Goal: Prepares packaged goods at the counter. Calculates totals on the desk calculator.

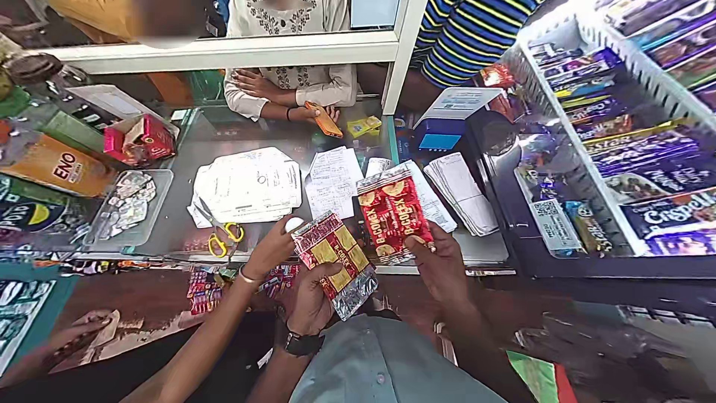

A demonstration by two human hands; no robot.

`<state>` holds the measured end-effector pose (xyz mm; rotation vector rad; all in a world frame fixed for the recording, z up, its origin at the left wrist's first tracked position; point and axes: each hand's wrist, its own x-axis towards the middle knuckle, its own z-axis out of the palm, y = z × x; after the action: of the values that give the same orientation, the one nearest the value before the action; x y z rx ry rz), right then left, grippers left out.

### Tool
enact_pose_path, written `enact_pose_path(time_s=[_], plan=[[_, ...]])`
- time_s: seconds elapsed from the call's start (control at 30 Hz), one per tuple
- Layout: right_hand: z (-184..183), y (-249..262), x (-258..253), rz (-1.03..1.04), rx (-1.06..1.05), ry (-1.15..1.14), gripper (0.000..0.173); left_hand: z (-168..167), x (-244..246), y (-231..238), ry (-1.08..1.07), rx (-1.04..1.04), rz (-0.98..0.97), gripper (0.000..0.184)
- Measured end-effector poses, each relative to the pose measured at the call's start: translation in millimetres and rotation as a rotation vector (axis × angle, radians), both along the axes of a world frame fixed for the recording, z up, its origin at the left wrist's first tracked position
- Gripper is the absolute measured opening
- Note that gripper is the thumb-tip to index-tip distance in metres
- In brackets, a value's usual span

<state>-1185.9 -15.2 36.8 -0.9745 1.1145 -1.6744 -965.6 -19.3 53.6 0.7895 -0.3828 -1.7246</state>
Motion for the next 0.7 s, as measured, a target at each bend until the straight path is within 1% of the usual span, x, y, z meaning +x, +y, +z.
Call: enact_pose_path(time_s=[0.03,0.07,0.1,0.13,0.17,0.2,0.33,0.47,0.53,0.6,0.7], plan=[[-0.2,4.3,-3.2,-0.073,-0.132,0.227,0.021,-1.3,0.6,-0.7,0.049,-0.023,-0.020,0.036],[-1.3,7.2,-9.1,-0.135,-0.297,0.457,0.016,-0.1,-1.6,-0.7,0.066,-0.028,-0.013,0.027],[-1.5,8.5,-16.3,-0.176,-0.459,0.673,0.017,1.0,-2.9,-0.2,0.110,-0.045,-0.020,0.021],[-0.2,9.3,-21.1,-0.237,-0.565,0.866,0.020,1.1,-3.3,0.3,0.162,-0.086,-0.045,0.026],[0.3,9.3,-23.1,-0.300,-0.618,0.988,0.020,1.2,-4.2,0.5,0.179,-0.117,-0.062,0.034],[-1.6,7.7,-23.5,-0.345,-0.650,1.040,0.019,2.8,-5.9,0.5,0.155,-0.131,-0.064,0.040],[-12.8,-2.0,-19.3,-0.388,-0.698,1.030,0.015,12.5,-12.4,-0.7,-0.017,-0.122,-0.010,0.038],[-18.4,-3.8,-16.2,-0.428,-0.687,0.979,0.017,10.9,-12.5,-3.9,-0.030,-0.156,-0.037,0.040],[-19.3,-6.5,-14.5,-0.447,-0.682,0.920,0.014,11.0,-11.9,-6.0,-0.015,-0.158,-0.030,0.040],[-19.0,-6.4,-14.0,-0.437,-0.648,0.859,0.015,10.4,-11.0,-6.7,-0.003,-0.160,-0.021,0.041],[-16.8,-7.7,-10.5,-0.408,-0.521,0.638,0.015,8.2,-10.5,-5.7,0.004,-0.177,-0.012,0.043]])
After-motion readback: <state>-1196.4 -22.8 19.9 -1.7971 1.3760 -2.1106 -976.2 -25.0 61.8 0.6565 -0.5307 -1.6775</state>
